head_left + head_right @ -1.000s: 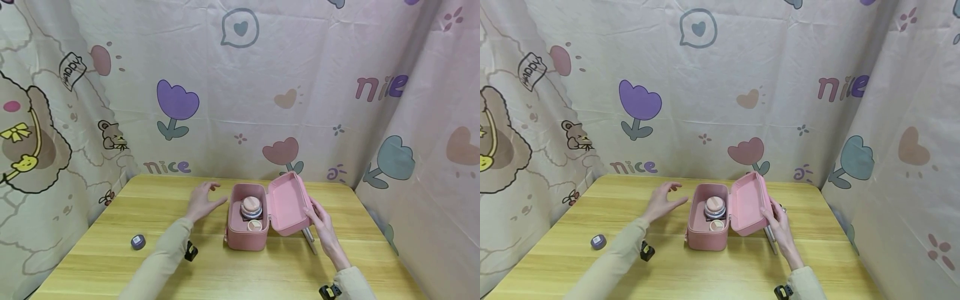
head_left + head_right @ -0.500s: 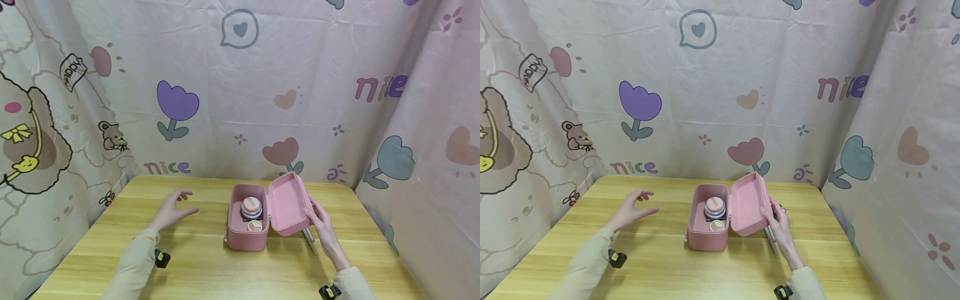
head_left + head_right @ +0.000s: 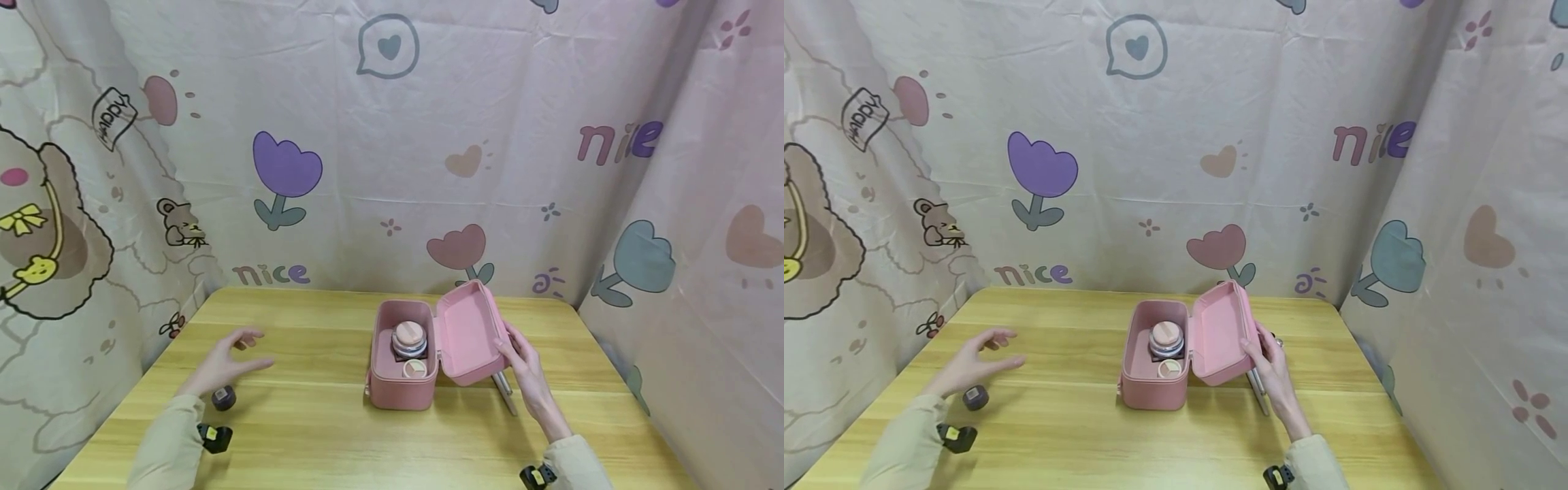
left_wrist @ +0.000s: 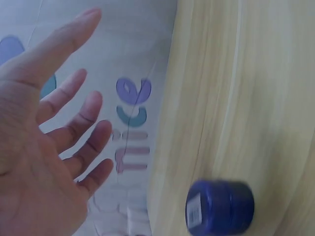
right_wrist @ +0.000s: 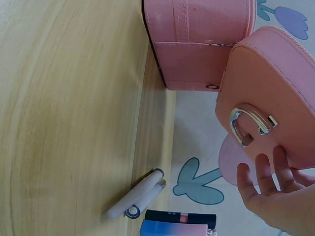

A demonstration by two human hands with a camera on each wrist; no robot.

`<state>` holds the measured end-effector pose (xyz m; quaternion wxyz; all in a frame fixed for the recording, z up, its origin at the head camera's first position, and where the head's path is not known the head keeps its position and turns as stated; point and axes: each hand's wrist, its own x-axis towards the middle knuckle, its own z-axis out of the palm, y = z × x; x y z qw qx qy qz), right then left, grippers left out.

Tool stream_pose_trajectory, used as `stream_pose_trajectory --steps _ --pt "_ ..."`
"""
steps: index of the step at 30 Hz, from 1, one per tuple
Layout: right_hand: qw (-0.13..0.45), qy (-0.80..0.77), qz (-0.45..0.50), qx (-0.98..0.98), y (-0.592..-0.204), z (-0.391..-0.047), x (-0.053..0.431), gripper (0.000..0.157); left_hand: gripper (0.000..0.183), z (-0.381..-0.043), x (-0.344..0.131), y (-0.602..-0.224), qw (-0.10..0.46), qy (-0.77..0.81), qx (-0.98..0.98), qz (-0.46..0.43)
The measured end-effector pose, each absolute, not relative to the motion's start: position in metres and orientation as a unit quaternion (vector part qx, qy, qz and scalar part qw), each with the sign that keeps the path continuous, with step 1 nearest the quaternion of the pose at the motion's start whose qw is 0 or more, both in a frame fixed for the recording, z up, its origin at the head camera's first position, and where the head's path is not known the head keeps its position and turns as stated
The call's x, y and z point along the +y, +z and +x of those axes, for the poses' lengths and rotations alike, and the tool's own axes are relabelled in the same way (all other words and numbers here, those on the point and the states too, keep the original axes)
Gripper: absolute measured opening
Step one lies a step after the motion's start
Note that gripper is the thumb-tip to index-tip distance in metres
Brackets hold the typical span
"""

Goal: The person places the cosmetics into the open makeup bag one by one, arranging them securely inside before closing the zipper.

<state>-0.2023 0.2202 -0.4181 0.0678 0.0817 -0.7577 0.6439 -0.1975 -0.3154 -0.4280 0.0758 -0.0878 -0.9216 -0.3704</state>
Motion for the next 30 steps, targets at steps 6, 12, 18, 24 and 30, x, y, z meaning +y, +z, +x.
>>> stream_pose_trajectory --steps 6,12,18,24,30 --pt "0.069 0.642 0.082 -0.759 -0.419 -0.202 0.22 0.056 0.06 -0.189 -0.337 -0.432 0.04 -0.354 -0.93 -0.093" --pt "0.07 0.645 0.083 -0.757 -0.42 -0.203 0.22 0.056 0.068 -0.182 -0.358 -0.437 -0.032 -0.36 -0.928 -0.093" --pt "0.069 0.647 0.084 -0.755 -0.421 -0.203 0.22 0.056 0.075 -0.177 -0.375 -0.44 -0.12 -0.386 -0.911 -0.082" --pt "0.068 0.648 0.082 -0.754 -0.42 -0.202 0.22 0.057 0.071 -0.175 -0.381 -0.449 -0.133 -0.422 -0.891 -0.1" --pt "0.067 0.646 0.081 -0.756 -0.419 -0.203 0.22 0.057 0.068 -0.177 -0.386 -0.457 -0.142 -0.441 -0.879 -0.116"
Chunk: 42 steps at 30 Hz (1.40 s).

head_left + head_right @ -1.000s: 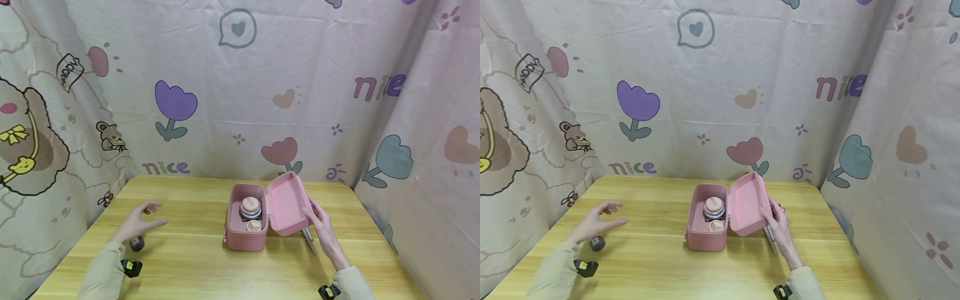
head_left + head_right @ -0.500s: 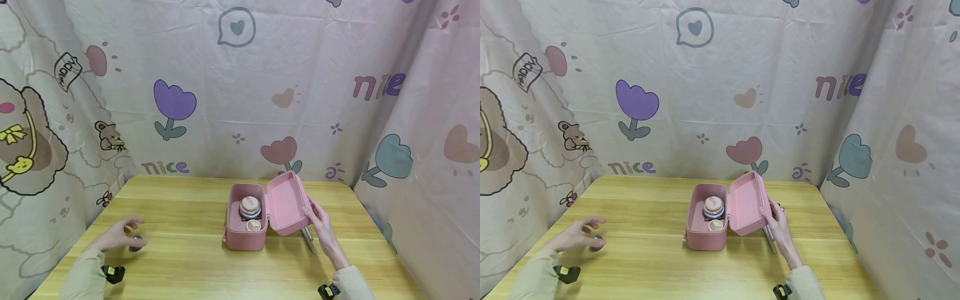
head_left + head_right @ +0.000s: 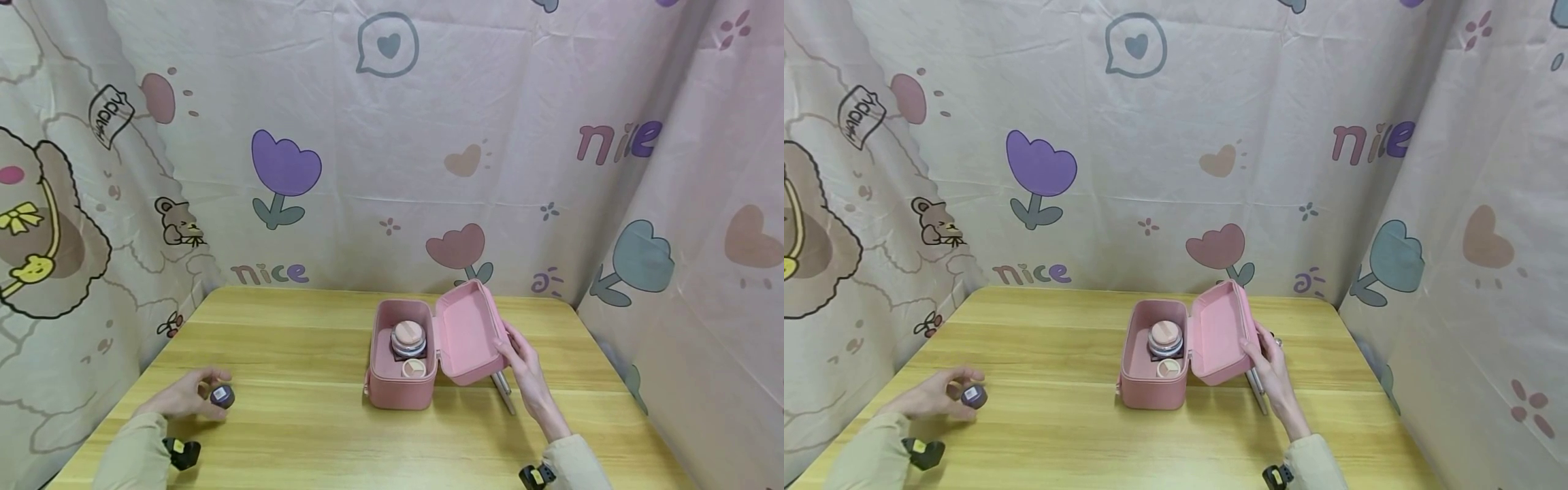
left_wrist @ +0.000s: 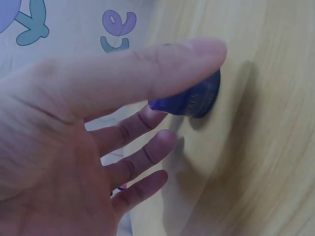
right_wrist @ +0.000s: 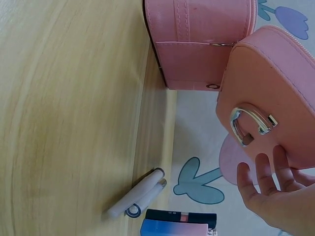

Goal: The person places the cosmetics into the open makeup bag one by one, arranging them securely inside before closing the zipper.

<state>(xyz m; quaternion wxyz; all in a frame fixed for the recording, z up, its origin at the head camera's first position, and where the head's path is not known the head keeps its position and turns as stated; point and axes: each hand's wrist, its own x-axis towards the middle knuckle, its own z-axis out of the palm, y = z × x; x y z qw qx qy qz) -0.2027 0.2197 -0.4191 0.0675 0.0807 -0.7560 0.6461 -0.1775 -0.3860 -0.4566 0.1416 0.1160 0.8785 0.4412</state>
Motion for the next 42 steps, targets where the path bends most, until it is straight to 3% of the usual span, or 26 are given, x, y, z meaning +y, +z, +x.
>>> stream_pose_trajectory --steps 13,22,31,42 --pt "0.071 0.646 0.086 -0.755 -0.419 -0.204 0.219 0.056 0.052 -0.18 -0.385 -0.46 0.146 0.435 0.884 0.094" --pt "0.071 0.645 0.087 -0.756 -0.42 -0.204 0.219 0.056 0.053 -0.181 -0.379 -0.46 0.128 0.404 0.903 0.069" --pt "0.069 0.645 0.083 -0.756 -0.419 -0.203 0.219 0.056 0.052 -0.181 -0.367 -0.461 0.06 0.389 0.914 0.101" --pt "0.066 0.646 0.08 -0.756 -0.419 -0.203 0.219 0.057 0.053 -0.19 -0.334 -0.46 -0.037 0.407 0.909 0.082"
